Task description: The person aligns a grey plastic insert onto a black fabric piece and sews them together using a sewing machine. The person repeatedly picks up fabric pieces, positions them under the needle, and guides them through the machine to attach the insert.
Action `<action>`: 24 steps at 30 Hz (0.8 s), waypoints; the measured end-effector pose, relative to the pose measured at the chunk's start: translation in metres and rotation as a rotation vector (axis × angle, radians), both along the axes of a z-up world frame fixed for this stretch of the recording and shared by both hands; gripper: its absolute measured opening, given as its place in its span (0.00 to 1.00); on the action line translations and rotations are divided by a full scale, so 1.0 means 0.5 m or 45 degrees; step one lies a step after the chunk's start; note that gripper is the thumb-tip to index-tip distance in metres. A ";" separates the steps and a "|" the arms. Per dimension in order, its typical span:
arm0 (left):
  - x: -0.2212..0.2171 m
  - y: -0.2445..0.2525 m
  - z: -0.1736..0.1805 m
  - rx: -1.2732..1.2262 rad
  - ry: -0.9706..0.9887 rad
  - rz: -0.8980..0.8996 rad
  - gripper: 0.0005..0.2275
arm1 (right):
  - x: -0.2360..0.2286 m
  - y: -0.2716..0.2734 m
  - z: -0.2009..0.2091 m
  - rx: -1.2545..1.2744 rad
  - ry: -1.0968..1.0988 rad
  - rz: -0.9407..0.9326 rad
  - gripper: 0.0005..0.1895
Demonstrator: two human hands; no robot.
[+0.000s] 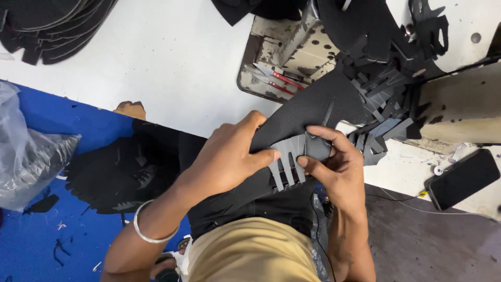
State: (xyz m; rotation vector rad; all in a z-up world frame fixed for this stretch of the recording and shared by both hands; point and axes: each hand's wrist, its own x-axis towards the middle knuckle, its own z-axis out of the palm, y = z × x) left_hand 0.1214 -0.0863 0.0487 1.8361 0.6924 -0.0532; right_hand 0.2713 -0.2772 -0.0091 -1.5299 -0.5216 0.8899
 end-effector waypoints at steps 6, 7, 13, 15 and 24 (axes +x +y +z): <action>0.029 0.022 -0.031 0.033 0.016 -0.110 0.22 | -0.010 0.000 -0.005 -0.032 -0.007 -0.056 0.28; 0.032 0.023 -0.036 0.014 -0.014 -0.102 0.23 | -0.013 0.001 -0.005 -0.003 0.000 -0.052 0.29; 0.023 0.013 -0.066 -0.083 -0.143 -0.113 0.22 | -0.024 -0.012 -0.012 0.006 -0.067 -0.042 0.28; 0.018 0.010 -0.074 -0.111 -0.237 -0.113 0.23 | -0.024 -0.015 -0.015 -0.047 -0.108 -0.048 0.28; 0.015 0.015 -0.059 -0.080 -0.416 -0.312 0.11 | -0.025 -0.037 -0.026 -0.222 -0.186 -0.116 0.29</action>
